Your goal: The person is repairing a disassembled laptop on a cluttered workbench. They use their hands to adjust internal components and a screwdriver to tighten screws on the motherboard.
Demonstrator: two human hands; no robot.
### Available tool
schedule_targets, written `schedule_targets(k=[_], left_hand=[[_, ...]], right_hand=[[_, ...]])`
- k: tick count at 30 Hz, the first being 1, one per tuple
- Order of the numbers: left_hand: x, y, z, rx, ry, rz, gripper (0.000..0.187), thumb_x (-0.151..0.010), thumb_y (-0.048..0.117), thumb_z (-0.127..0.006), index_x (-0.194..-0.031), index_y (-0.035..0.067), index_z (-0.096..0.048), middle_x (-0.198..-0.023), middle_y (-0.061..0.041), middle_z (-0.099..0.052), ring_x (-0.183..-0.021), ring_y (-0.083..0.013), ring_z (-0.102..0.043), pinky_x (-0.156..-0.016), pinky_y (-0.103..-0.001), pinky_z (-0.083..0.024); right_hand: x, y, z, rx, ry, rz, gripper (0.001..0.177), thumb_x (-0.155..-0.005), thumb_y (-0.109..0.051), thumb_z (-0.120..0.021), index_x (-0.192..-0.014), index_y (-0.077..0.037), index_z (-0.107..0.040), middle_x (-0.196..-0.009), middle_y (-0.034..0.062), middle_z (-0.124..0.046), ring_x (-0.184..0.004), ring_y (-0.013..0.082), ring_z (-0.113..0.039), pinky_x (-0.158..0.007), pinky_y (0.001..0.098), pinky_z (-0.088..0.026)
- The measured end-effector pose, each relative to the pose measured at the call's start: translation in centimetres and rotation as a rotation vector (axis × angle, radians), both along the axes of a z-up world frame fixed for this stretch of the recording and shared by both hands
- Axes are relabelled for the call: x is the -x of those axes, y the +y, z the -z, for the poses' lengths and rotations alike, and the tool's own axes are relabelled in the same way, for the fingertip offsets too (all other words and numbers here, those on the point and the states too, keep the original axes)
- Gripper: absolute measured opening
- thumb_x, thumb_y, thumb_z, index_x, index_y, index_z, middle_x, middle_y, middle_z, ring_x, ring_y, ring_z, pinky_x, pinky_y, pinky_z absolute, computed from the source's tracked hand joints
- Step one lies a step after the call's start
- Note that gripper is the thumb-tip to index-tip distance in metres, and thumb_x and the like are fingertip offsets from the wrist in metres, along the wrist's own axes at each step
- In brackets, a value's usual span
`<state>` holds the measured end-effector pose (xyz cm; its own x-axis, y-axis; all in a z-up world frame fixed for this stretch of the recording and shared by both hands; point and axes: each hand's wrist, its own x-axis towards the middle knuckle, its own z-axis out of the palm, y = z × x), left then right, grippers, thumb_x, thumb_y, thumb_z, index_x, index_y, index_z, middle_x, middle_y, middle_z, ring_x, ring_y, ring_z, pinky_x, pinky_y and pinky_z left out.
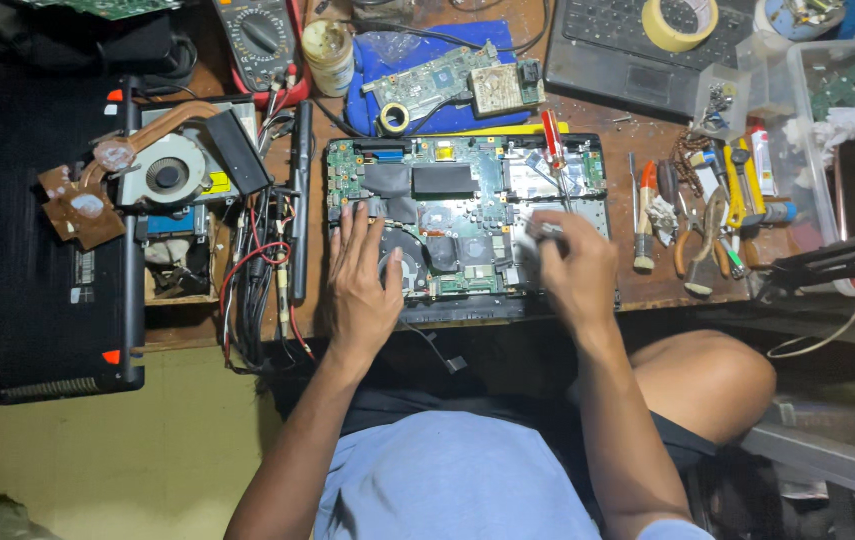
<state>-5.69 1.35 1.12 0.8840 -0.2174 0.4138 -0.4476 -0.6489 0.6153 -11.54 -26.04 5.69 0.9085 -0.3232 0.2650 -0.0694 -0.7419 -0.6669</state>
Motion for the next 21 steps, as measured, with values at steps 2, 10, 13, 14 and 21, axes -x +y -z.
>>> schedule_targets(k=[2, 10, 13, 14, 21], left_hand=[[0.1, -0.1, -0.6, 0.021, 0.01, -0.013, 0.042, -0.109, 0.017, -0.064, -0.145, -0.004, -0.065, -0.163, -0.029, -0.053, -0.158, -0.0448, -0.041, -0.129, -0.057, -0.031], [0.1, 0.3, 0.2, 0.043, -0.056, -0.054, 0.039, -0.109, 0.017, -0.062, -0.142, -0.004, -0.067, -0.158, -0.03, -0.058, -0.155, -0.0458, -0.046, -0.128, -0.056, -0.033], [0.1, 0.3, 0.3, 0.044, -0.06, -0.056, 0.039, -0.108, 0.017, -0.063, -0.141, -0.004, -0.067, -0.157, -0.03, -0.059, -0.154, -0.046, -0.048, -0.127, -0.056, -0.034], [0.1, 0.2, 0.3, 0.044, -0.067, -0.062, 0.039, -0.108, 0.017, -0.063, -0.14, -0.004, -0.068, -0.157, -0.03, -0.059, -0.153, -0.0465, -0.048, -0.127, -0.056, -0.034], [0.2, 0.1, 0.4, 0.039, -0.101, -0.089, 0.037, -0.109, 0.018, -0.063, -0.139, -0.002, -0.069, -0.155, -0.029, -0.062, -0.152, -0.0452, -0.051, -0.127, -0.055, -0.035]], right_hand=[[-2.0, -0.7, -0.5, 0.028, -0.042, 0.027, 0.028, -0.095, -0.003, -0.079, -0.117, -0.019, -0.083, -0.117, 0.0076, -0.082, -0.106, 0.0314, -0.076, -0.095, 0.0426, -0.059], [-9.6, -3.0, 4.4, 0.151, 0.102, 0.149, 0.026, -0.084, -0.024, -0.096, -0.103, -0.027, -0.078, -0.096, -0.0055, -0.083, -0.097, 0.0332, -0.079, -0.089, 0.053, -0.058], [-10.0, -3.3, 6.0, 0.154, 0.102, 0.163, 0.022, -0.087, -0.019, -0.093, -0.099, -0.03, -0.079, -0.092, -0.0058, -0.083, -0.094, 0.0333, -0.08, -0.088, 0.0543, -0.058], [-10.3, -3.9, 7.3, 0.154, 0.1, 0.153, 0.02, -0.088, -0.017, -0.091, -0.1, -0.026, -0.077, -0.091, -0.0026, -0.083, -0.093, 0.0342, -0.08, -0.087, 0.0551, -0.059], [-9.0, -3.6, 5.6, 0.137, 0.004, 0.155, 0.018, -0.093, -0.011, -0.088, -0.103, -0.018, -0.074, -0.091, 0.0044, -0.083, -0.093, 0.0397, -0.08, -0.083, 0.0562, -0.058]])
